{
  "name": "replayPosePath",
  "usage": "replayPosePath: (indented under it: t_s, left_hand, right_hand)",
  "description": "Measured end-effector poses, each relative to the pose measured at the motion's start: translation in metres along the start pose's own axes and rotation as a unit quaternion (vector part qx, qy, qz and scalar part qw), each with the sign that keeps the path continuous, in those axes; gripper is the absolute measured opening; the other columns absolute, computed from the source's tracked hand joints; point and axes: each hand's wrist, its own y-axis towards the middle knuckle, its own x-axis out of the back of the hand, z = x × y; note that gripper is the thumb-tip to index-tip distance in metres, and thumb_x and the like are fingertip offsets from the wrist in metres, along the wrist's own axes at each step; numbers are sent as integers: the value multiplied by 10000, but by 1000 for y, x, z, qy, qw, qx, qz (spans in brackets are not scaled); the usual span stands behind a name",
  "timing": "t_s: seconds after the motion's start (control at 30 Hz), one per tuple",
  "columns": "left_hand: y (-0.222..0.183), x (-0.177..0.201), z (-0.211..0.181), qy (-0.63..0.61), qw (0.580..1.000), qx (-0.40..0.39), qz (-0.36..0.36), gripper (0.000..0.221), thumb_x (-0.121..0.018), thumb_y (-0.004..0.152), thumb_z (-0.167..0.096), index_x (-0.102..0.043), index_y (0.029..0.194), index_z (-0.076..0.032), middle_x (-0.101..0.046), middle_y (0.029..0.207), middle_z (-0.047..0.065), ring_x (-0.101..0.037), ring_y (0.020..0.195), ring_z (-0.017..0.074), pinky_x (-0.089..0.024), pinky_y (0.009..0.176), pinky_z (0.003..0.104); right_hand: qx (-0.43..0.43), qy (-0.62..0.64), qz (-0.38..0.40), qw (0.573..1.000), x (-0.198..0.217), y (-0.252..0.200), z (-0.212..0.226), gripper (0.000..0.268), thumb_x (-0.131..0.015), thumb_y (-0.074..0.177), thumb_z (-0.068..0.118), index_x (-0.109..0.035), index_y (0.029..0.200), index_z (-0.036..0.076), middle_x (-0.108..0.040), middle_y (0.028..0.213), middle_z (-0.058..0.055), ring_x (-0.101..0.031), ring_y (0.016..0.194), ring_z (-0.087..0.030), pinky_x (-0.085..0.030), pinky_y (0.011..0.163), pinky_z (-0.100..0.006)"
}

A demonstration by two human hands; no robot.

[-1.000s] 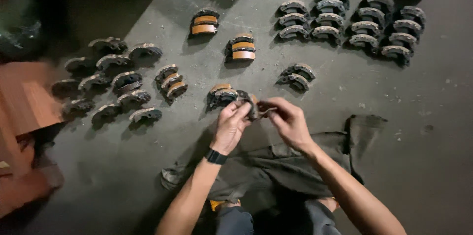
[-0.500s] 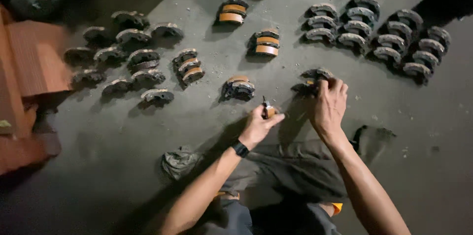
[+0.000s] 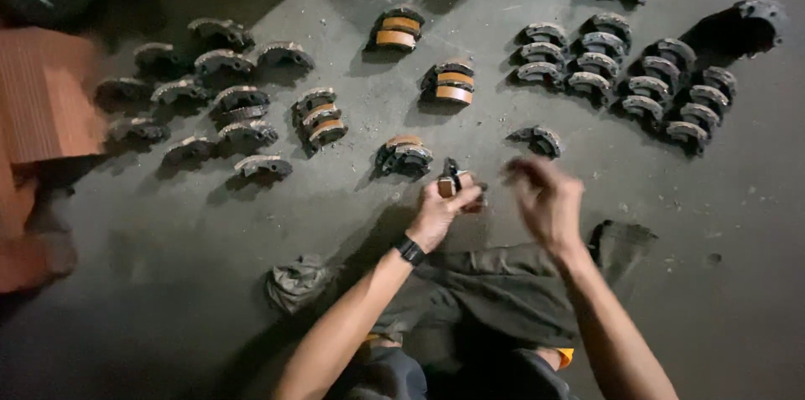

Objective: Sort and organize a large pile of motorcycle drum brake shoes on the floor.

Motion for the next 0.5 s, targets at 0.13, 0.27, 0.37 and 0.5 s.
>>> replayPosePath:
  t_s: [0.13, 0.27, 0.37, 0.5]
  left_hand:
    - [-7, 6, -24, 77, 996, -43, 0, 270, -746, 930, -133, -695, 1162, -5, -768, 1138, 96, -731, 980, 156, -597, 884, 309]
    - [-25, 1, -64, 197, 975, -105, 14, 312, -715, 929, -97, -704, 1223, 6, -744, 1234, 83, -704, 1116, 138, -557, 976, 292]
    - [-28, 6, -72, 304, 949, -79, -35, 300, -740, 928, -95, -756, 1204, 25, -776, 1169, 121, -667, 964, 155, -558, 877, 305]
    - [-29, 3, -79, 230, 969, -87, -7, 272, -721, 933, -100, -723, 1174, 26, -752, 1241, 72, -693, 1074, 100, -555, 940, 281]
  right_hand:
    - [-33, -280, -79, 956, 13, 30, -50, 311, -721, 914, 68, -674, 1218, 22, -686, 1140, -202, -648, 994, -357, -552, 820, -441]
    - [-86, -345, 18, 935, 4, 31, -75, 316, -760, 814, 54, -628, 1094, -12, -650, 1091, -230, -610, 1051, -401, -531, 840, -478]
    - [-194, -190, 22, 962, -4, 19, -65, 330, -800, 829, 106, -613, 1069, -21, -711, 1056, -204, -685, 989, -330, -559, 837, -428]
    - [-253, 38, -19, 967, -24, 5, -12, 399, -806, 827, 113, -632, 1164, -9, -752, 1078, -156, -729, 946, -233, -591, 831, -359]
